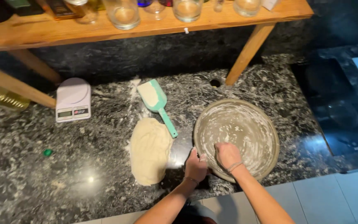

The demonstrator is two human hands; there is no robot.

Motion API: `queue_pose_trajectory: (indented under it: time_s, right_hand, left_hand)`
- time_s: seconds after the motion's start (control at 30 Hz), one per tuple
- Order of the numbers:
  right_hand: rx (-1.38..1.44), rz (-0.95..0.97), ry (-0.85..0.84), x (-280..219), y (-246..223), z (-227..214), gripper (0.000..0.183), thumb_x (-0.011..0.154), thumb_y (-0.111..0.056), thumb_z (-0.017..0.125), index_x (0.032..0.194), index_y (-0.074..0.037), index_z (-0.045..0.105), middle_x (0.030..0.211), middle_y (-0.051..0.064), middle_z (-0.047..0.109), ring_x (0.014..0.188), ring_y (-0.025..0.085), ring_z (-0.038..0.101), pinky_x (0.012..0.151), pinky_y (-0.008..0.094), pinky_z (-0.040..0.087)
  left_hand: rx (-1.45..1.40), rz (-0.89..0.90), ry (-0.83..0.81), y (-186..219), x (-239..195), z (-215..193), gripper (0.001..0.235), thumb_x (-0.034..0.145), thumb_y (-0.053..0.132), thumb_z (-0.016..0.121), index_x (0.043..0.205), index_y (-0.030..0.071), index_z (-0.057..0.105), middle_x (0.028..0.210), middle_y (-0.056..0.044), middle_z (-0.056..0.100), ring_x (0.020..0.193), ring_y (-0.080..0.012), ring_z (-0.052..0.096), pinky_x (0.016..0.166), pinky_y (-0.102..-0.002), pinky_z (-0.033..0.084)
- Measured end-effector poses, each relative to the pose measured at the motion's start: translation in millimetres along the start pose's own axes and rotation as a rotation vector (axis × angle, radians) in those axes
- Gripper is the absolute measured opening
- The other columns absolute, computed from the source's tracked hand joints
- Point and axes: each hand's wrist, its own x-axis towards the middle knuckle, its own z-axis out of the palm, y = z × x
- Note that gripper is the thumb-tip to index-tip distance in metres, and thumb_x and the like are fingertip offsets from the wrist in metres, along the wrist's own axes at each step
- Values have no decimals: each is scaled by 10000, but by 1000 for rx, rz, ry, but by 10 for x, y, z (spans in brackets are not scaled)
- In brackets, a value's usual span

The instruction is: The person kneads a ball of dough in a glass bowl, then transfers it to a floured countertop. They sprinkle more flour from a scoop onto the dough and continue kneading by hand, eventually dividing the dough into two separate pieces.

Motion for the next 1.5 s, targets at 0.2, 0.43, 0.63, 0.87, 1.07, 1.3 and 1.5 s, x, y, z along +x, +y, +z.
queue_pose_trajectory:
  time_s: [0.2,0.43,0.63,0.87,1.07,1.3,1.5]
  right_hand:
    - [535,112,56,-55,-503,-965,242,934,-246,625,1062,-152,808,1072,21,816,923,227,752,874,353,547]
    - [353,-502,-120,334,-2366,-785,311,989,-246,414,1135,-104,648,1134,124,643,957,304,630,816,505,488]
    - [-72,-520,-124,512,-2756,-444,492,969,-435,406,1012,-105,769,1119,131,661,1108,404,523,871,571,387]
    - [462,-355,296,-224,-2054,-1349,250,1035,-367,534,1070,-156,662,1023,109,652,867,409,639,874,528,517]
    - [506,272,882,-1952,-35,-2078,224,952,-241,682,777,-102,681,743,44,690,716,246,630,698,391,518]
    - [768,1205,510,-4059,2173,-1674,440,924,-537,616,726,-163,492,635,-36,474,627,162,486,646,353,407]
    - [1377,1336,582,-5124,3645,-1605,483,943,-555,664,781,-124,518,656,15,367,593,174,435,634,335,315]
  left_hand:
    - [-246,-310,-264,236,-34,-115,478,868,190,537,1343,184,491,930,-152,740,677,-246,769,516,-339,612]
    - [-446,-241,-206,-537,181,694,745,880,229,642,1503,275,235,1250,-103,735,982,-250,716,858,-433,615]
    - [-532,-317,-147,-303,-29,445,894,936,121,623,1632,274,82,1408,-151,589,846,-306,781,726,-416,667]
    - [298,-211,101,-1414,970,666,990,823,721,598,1580,163,290,1606,-45,220,1469,-244,193,1221,-437,60]
    - [107,69,-32,-17,106,452,651,780,242,676,1421,174,579,1165,-84,758,1075,-214,677,972,-330,462]
    - [51,318,-179,-202,146,2335,827,733,125,655,1544,74,498,1269,-161,668,1145,-288,623,1049,-342,445]
    - [-242,76,-578,903,-990,4559,783,767,-92,555,1529,73,495,1120,-198,692,890,-275,629,817,-328,488]
